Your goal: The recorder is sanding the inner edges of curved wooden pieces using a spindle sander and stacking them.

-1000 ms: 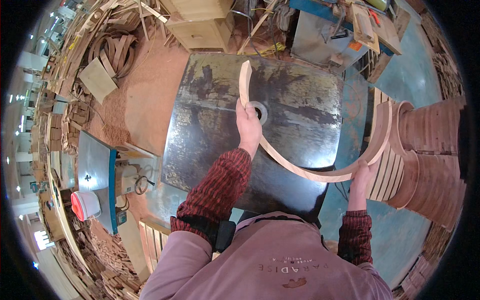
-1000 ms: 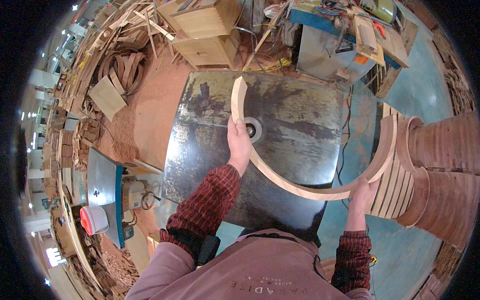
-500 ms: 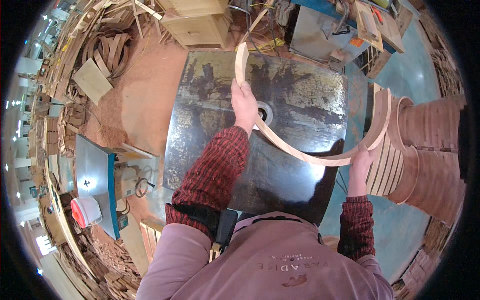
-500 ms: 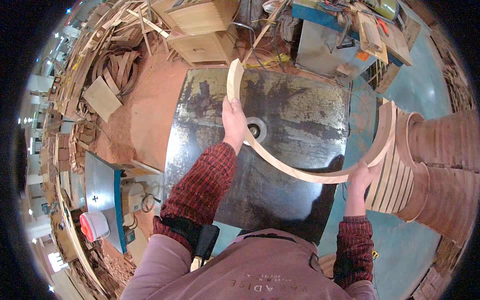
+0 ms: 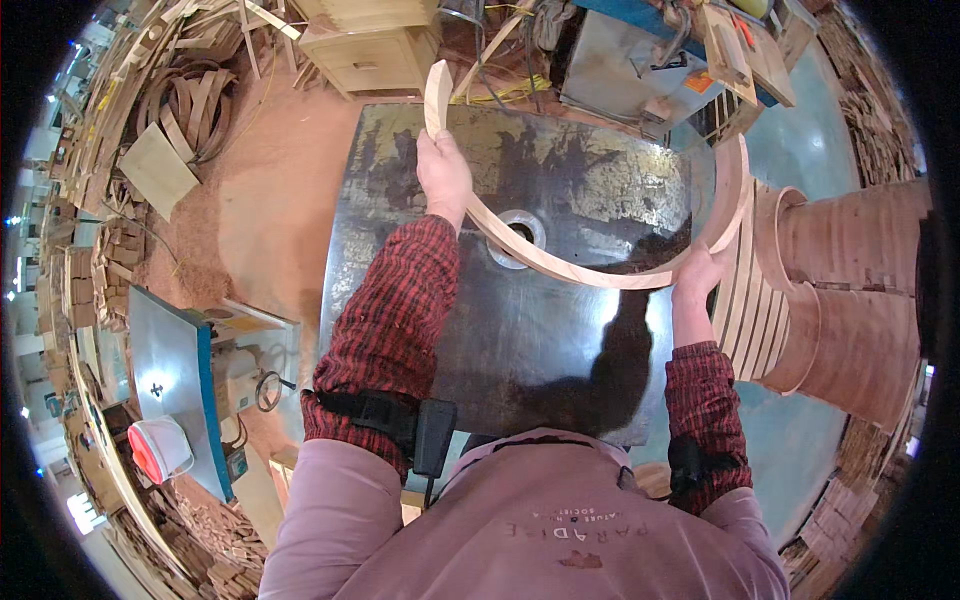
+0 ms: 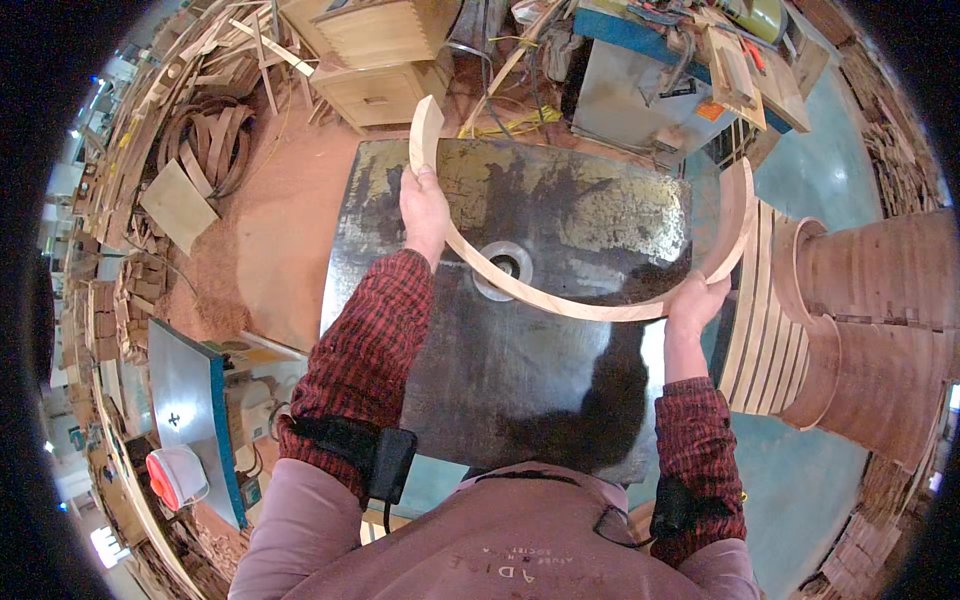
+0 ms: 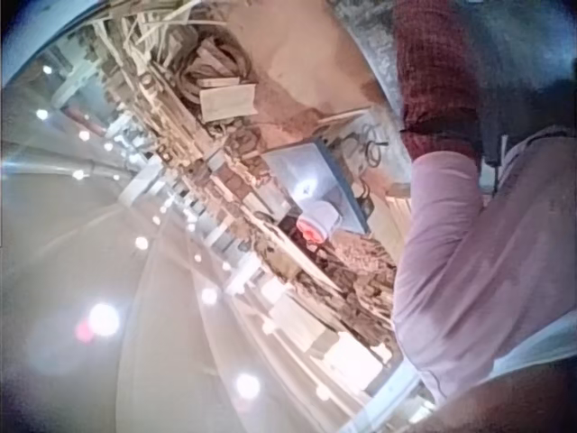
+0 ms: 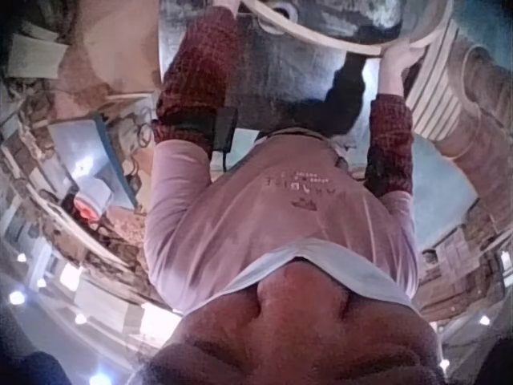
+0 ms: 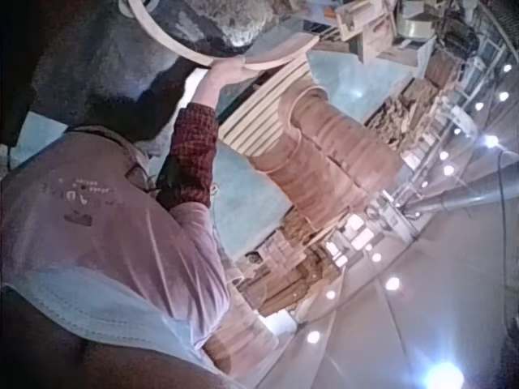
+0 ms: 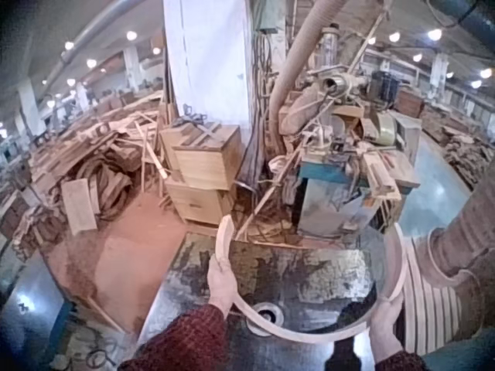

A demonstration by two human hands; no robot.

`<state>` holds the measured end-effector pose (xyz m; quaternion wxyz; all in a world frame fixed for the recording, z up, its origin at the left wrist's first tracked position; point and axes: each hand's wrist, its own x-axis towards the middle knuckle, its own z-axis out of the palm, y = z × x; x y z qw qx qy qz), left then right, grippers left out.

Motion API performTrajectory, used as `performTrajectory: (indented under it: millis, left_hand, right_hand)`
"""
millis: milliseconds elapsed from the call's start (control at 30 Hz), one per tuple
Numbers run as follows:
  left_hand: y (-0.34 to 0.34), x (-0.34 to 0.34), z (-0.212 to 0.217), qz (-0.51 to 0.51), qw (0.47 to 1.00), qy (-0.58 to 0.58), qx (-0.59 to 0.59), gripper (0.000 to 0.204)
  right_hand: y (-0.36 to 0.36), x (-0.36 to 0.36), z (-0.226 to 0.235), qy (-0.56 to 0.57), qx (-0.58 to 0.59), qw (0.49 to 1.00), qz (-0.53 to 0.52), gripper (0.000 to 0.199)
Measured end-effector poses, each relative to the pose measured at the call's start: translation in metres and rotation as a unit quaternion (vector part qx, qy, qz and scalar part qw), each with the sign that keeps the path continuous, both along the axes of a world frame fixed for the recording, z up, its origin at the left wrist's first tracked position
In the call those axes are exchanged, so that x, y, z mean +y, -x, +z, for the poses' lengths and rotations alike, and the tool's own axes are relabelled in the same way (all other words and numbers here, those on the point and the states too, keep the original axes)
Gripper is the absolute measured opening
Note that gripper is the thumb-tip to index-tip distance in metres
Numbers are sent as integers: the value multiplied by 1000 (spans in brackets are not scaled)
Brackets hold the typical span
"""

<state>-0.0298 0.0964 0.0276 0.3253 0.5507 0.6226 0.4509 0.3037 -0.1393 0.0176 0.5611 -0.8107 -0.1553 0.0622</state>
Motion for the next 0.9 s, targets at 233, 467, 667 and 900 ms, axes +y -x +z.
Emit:
performTrajectory:
  millis: [233,467,667,900]
  left_hand:
    - [30,29,-14,25,999,-19,-15,38]
    - [76,36,-7,68,998,6,6,38]
    - [110,26,-5,108,994,3,-8,37]
    - [181,17,-14,160,984,47,-55,39]
  right_hand:
    - [34,40,18,-17,42,999,3,52]
    - [56,92,13,13,12,999,37,51]
    - [64,122,-9,-19,10,995,97,51]
    - [127,144,13,-3,23,990,139,51]
